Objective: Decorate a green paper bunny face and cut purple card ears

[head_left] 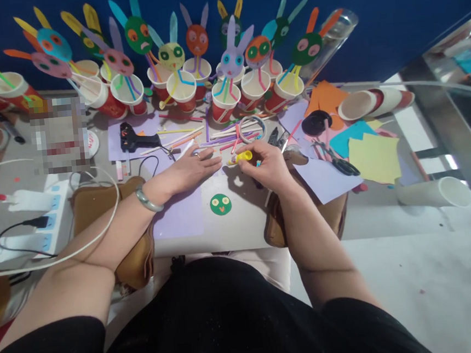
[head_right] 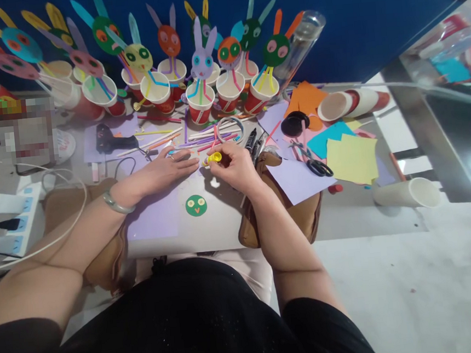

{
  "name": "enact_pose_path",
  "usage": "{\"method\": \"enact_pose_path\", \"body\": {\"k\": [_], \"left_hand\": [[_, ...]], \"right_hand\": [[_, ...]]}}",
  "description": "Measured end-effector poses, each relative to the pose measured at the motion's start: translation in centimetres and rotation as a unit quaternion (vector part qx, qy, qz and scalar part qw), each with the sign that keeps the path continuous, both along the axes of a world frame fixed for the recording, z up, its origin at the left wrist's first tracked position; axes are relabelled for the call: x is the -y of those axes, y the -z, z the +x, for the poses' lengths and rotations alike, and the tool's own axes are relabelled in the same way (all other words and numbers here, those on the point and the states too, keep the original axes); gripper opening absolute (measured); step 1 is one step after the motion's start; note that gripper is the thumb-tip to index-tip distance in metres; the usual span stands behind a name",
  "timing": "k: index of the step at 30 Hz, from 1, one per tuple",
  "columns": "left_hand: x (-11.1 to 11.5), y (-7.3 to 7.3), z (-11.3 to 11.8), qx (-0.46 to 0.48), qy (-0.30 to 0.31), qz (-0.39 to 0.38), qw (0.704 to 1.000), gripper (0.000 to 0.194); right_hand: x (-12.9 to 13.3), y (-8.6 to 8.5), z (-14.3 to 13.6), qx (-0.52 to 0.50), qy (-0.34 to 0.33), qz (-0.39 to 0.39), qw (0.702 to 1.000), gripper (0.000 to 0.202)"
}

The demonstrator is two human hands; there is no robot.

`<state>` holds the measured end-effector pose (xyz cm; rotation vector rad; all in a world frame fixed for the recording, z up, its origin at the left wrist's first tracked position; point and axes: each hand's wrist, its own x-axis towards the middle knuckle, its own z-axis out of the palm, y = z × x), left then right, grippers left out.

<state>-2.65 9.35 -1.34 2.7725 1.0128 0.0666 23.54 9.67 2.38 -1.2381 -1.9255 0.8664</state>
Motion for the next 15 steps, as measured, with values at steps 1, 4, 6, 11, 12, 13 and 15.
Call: {"method": "enact_pose_path", "body": {"k": [1,4,6,11,12,13,15], "left_hand": [[0.0,0.0,-0.1,-0.001,-0.001,-0.002,1.0,0.053],[0.0,-0.3,-0.1,-0.006,-0.001,-0.012,1.0,0.056],[0.1,-0.6,-0.1,-0.014,0.001,-0.023,1.0,0.056],[0.1,-1.3,0.2,-0.037,-0.002,-0.033,0.999,0.056],[0.1,-1.3,0.3,-0.04,0.0,-0.03,0.999,0.057],[0.0,-1.3,0.3,-0.042,0.003,-0.027,0.999,0.057],[-0.2,-1.2,0.3,-0.042,0.011,-0.017,0.999,0.057]], "right_hand": [[0.0,0.0,0.0,0.004,-0.012,0.008,1.0,0.022],[-0.1,0.0,-0.1,0.015,-0.044,0.027,0.999,0.026],[-0.2,0.0,-0.1,0.029,-0.056,0.036,0.997,0.028],[-0.2,0.4,-0.2,0.062,-0.057,0.03,0.996,0.03],[-0.2,0.5,-0.2,0.056,-0.059,0.024,0.996,0.032],[-0.2,0.6,-0.2,0.047,-0.063,0.015,0.997,0.033],[-0.3,1.0,-0.2,0.03,-0.066,-0.007,0.997,0.037]]}}
